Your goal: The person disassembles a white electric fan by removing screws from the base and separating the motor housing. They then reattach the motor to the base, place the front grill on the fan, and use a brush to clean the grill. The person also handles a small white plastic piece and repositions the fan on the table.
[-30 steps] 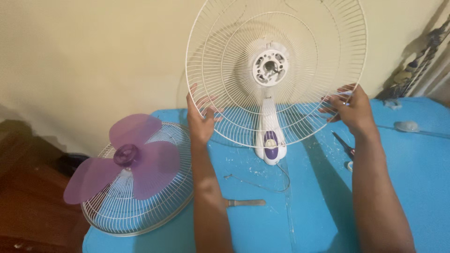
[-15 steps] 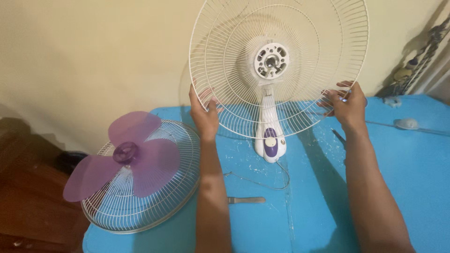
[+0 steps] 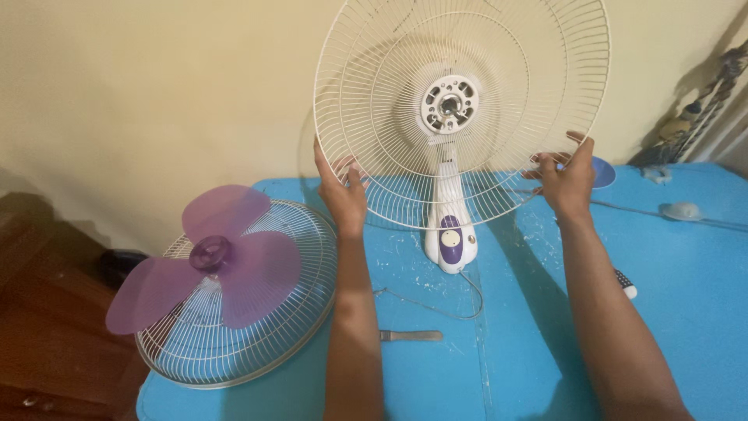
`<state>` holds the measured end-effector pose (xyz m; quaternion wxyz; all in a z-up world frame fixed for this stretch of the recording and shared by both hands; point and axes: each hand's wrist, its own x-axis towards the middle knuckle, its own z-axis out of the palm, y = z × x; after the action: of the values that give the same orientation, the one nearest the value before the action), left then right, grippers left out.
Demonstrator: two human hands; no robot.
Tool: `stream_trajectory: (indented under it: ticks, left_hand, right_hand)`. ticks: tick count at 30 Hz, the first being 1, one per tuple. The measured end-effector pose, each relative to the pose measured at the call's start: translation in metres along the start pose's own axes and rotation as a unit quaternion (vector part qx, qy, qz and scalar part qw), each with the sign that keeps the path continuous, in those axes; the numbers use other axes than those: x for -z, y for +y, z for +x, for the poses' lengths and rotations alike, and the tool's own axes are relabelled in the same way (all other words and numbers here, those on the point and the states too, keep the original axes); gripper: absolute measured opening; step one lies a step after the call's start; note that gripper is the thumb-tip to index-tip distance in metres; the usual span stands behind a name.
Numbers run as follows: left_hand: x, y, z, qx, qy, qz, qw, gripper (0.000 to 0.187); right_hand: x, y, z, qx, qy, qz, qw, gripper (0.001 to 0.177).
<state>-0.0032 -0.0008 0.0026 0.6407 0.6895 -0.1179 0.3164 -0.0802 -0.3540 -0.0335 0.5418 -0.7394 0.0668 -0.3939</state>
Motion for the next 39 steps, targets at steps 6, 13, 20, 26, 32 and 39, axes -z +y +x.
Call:
stream_trajectory:
  ticks: [6, 13, 20, 26, 32, 39]
  left_hand:
    - [0.0, -0.001, -0.002, 0.002, -0.004, 0.001, 1.0, 0.083]
    - [-0.001, 0.003, -0.002, -0.01, -0.004, 0.024, 1.0, 0.083]
    - [-0.001, 0.01, -0.003, -0.107, 0.022, 0.039, 0.993, 0.097]
    - [-0.004, 0.007, -0.001, -0.069, 0.013, 0.002, 0.998, 0.078]
    - [-0.005, 0.008, 0.002, -0.133, 0.041, -0.02, 0.99, 0.075]
    - [-0.012, 0.008, 0.013, -0.119, 0.031, -0.007, 0.992, 0.076]
  right_hand:
    - [-0.002, 0.003, -0.005, 0.143, 0.029, -0.032, 0.989, 0.087]
    - [-0.003, 0.003, -0.005, 0.07, 0.021, -0.048, 0.996, 0.093]
    - [0.015, 0.02, 0.011, 0.106, -0.035, -0.037, 0.993, 0.098]
    - [0.024, 0.005, 0.004, 0.048, -0.012, -0.078, 0.996, 0.08]
    - [0.015, -0.015, 0.0, 0.079, -0.006, -0.062, 0.995, 0.083]
    - [0.015, -0.01, 0.004, 0.138, 0.037, -0.124, 0.982, 0.086]
